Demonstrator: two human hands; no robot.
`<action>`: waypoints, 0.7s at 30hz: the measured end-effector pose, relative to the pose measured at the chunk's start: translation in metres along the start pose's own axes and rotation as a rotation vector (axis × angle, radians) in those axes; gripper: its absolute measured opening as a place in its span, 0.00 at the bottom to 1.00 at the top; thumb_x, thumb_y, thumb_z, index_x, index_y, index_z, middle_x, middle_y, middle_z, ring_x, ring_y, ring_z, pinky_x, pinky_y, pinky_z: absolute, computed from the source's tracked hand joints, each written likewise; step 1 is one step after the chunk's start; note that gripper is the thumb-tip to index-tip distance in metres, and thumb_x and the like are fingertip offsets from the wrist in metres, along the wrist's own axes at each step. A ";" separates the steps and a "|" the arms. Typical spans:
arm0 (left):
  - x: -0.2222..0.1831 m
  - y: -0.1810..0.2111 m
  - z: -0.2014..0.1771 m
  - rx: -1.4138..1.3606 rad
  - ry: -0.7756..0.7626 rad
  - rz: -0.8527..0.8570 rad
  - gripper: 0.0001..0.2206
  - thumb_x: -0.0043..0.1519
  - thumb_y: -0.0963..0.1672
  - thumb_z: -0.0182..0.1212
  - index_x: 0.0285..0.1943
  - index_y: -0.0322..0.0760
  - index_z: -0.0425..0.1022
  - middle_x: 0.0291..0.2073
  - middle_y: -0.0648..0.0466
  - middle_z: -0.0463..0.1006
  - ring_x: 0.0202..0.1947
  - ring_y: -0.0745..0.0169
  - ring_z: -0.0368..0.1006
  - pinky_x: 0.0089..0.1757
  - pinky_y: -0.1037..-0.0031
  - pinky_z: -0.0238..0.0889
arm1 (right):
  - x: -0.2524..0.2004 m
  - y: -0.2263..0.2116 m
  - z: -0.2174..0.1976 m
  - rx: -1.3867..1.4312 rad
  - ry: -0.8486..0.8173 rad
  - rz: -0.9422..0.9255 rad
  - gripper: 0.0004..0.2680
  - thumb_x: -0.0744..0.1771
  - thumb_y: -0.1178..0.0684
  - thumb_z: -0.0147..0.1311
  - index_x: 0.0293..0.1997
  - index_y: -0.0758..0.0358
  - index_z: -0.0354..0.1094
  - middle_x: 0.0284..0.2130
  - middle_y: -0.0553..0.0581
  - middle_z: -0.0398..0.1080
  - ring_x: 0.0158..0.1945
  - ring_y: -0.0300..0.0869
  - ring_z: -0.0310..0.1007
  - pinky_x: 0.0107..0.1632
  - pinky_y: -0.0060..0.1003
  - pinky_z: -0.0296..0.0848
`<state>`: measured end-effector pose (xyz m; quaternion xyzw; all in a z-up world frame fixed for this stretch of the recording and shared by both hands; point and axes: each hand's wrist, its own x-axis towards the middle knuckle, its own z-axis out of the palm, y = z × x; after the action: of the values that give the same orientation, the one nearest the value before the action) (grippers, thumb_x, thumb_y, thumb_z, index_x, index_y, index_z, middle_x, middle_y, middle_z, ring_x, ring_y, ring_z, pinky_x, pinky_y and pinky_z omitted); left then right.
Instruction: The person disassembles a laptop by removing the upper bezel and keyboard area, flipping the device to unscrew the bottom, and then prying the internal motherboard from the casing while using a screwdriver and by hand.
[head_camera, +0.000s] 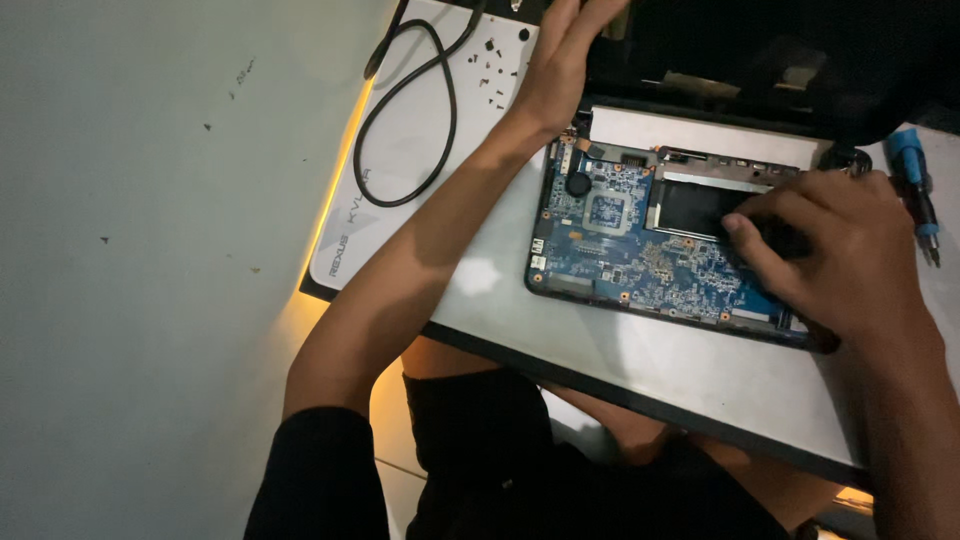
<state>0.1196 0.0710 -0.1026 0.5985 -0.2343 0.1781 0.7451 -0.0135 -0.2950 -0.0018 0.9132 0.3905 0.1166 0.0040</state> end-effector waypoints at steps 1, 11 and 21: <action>-0.003 -0.012 -0.003 -0.004 0.033 -0.049 0.20 0.90 0.55 0.53 0.87 0.54 0.73 0.82 0.54 0.77 0.87 0.50 0.69 0.82 0.57 0.60 | 0.000 0.002 0.001 0.041 0.046 -0.013 0.09 0.78 0.42 0.68 0.56 0.53 0.86 0.50 0.53 0.84 0.54 0.48 0.82 0.58 0.48 0.71; -0.016 -0.048 -0.016 0.369 -0.014 0.024 0.23 0.90 0.56 0.34 0.91 0.66 0.64 0.88 0.52 0.68 0.91 0.46 0.62 0.85 0.53 0.58 | 0.006 0.000 -0.003 -0.022 -0.031 0.010 0.09 0.78 0.41 0.65 0.58 0.51 0.86 0.50 0.52 0.85 0.56 0.47 0.83 0.63 0.47 0.72; -0.018 -0.048 -0.025 -0.097 -0.175 -0.047 0.26 0.92 0.57 0.31 0.98 0.58 0.54 0.95 0.50 0.58 0.98 0.46 0.49 0.93 0.51 0.44 | 0.026 -0.016 -0.010 -0.014 -0.037 0.041 0.06 0.79 0.46 0.71 0.53 0.53 0.84 0.45 0.51 0.84 0.49 0.47 0.82 0.59 0.49 0.65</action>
<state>0.1342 0.0846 -0.1561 0.5803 -0.2928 0.0959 0.7539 -0.0096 -0.2665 0.0119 0.9229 0.3709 0.1023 0.0153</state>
